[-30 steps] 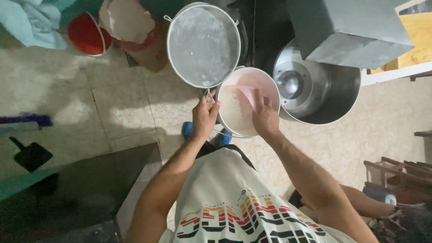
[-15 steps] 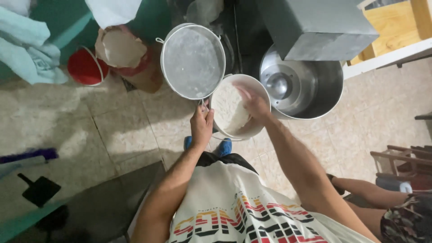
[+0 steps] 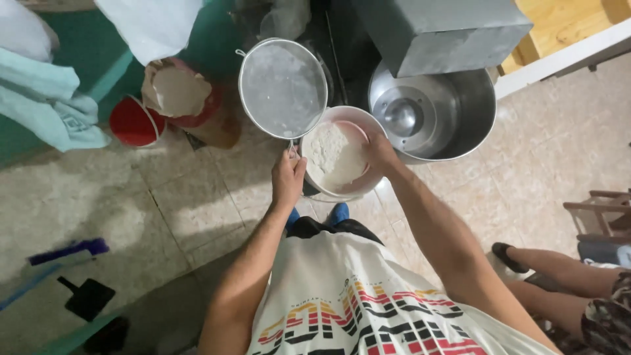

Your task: Sifting flour from a storage bucket into a mixing bowl using a hand-held sifter and a small bowl for scooping.

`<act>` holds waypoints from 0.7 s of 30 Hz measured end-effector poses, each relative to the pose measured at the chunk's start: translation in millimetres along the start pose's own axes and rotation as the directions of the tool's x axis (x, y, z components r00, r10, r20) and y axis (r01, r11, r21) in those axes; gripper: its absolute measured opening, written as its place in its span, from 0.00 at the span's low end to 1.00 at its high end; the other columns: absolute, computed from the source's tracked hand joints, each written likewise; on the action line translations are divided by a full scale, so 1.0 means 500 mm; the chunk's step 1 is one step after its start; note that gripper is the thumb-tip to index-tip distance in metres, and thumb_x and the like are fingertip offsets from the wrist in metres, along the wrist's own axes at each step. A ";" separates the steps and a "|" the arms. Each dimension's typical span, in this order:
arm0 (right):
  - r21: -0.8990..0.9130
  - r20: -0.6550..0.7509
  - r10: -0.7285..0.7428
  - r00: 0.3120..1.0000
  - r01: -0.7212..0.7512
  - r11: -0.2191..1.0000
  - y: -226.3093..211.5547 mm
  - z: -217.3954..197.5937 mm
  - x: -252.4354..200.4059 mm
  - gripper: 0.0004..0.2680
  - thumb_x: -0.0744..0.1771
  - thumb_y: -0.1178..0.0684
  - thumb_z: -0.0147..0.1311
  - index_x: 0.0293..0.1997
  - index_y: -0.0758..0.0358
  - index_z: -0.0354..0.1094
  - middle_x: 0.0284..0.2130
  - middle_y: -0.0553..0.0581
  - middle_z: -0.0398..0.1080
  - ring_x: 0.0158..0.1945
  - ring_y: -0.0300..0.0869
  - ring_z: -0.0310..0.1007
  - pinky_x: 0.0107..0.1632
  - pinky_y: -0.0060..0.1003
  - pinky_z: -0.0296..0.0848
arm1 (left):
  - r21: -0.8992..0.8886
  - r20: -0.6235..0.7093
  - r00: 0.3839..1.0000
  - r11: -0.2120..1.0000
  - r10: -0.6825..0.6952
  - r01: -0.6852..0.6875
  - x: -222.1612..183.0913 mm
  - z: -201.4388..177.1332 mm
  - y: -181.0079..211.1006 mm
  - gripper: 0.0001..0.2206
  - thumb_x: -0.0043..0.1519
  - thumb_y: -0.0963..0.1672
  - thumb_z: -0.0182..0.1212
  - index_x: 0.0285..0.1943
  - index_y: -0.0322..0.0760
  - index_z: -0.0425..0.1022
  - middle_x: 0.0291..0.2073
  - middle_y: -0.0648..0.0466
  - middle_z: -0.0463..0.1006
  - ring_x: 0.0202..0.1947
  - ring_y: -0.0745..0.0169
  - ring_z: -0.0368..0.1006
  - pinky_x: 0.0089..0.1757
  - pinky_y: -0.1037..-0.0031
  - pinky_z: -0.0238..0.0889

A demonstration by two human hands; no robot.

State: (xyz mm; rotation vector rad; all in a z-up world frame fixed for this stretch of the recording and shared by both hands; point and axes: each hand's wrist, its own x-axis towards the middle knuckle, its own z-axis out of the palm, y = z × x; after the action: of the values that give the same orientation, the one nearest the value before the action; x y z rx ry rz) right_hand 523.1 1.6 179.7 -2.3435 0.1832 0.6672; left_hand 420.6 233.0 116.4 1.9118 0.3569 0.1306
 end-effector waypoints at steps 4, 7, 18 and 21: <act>0.003 -0.054 -0.020 0.998 0.020 1.000 -0.037 -0.028 -0.074 0.14 0.69 0.58 0.44 0.61 0.74 0.68 0.43 0.75 0.73 0.48 0.63 0.76 0.45 0.56 0.73 | 0.017 0.013 1.000 1.000 0.015 -0.016 -0.004 -0.016 -0.007 0.16 0.64 0.47 0.63 0.55 0.33 0.74 0.44 0.38 0.80 0.48 0.32 0.76 0.49 0.50 0.69; 0.081 -0.080 -0.025 0.996 0.032 0.996 -0.050 -0.060 -0.104 0.16 0.69 0.59 0.43 0.64 0.70 0.66 0.46 0.78 0.72 0.52 0.69 0.74 0.47 0.62 0.73 | 0.005 0.020 1.000 1.000 0.001 -0.001 -0.007 -0.046 0.006 0.15 0.65 0.48 0.64 0.51 0.31 0.73 0.39 0.35 0.80 0.42 0.29 0.78 0.43 0.48 0.71; 0.490 0.030 0.058 0.998 -0.065 0.869 -0.077 -0.103 -0.201 0.23 0.67 0.60 0.41 0.73 0.55 0.57 0.54 0.74 0.70 0.53 0.65 0.75 0.50 0.66 0.74 | -0.254 -0.036 0.971 0.942 -0.236 0.220 -0.068 -0.128 0.028 0.09 0.69 0.46 0.49 0.49 0.36 0.64 0.24 0.49 0.72 0.14 0.60 0.68 0.17 0.71 0.64; 0.532 0.056 0.051 0.997 -0.073 0.843 -0.071 -0.113 -0.204 0.23 0.68 0.59 0.35 0.75 0.58 0.51 0.57 0.79 0.66 0.56 0.71 0.72 0.50 0.68 0.73 | -0.270 -0.046 0.976 0.943 -0.213 0.193 -0.084 -0.141 0.047 0.08 0.65 0.44 0.50 0.48 0.36 0.62 0.18 0.51 0.68 0.12 0.62 0.65 0.15 0.72 0.59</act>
State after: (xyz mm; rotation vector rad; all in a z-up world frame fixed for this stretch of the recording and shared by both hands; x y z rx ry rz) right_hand 469.8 -13.6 288.3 -1.7888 0.3781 0.5989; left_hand 367.0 275.7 167.2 1.5995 0.5571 0.1066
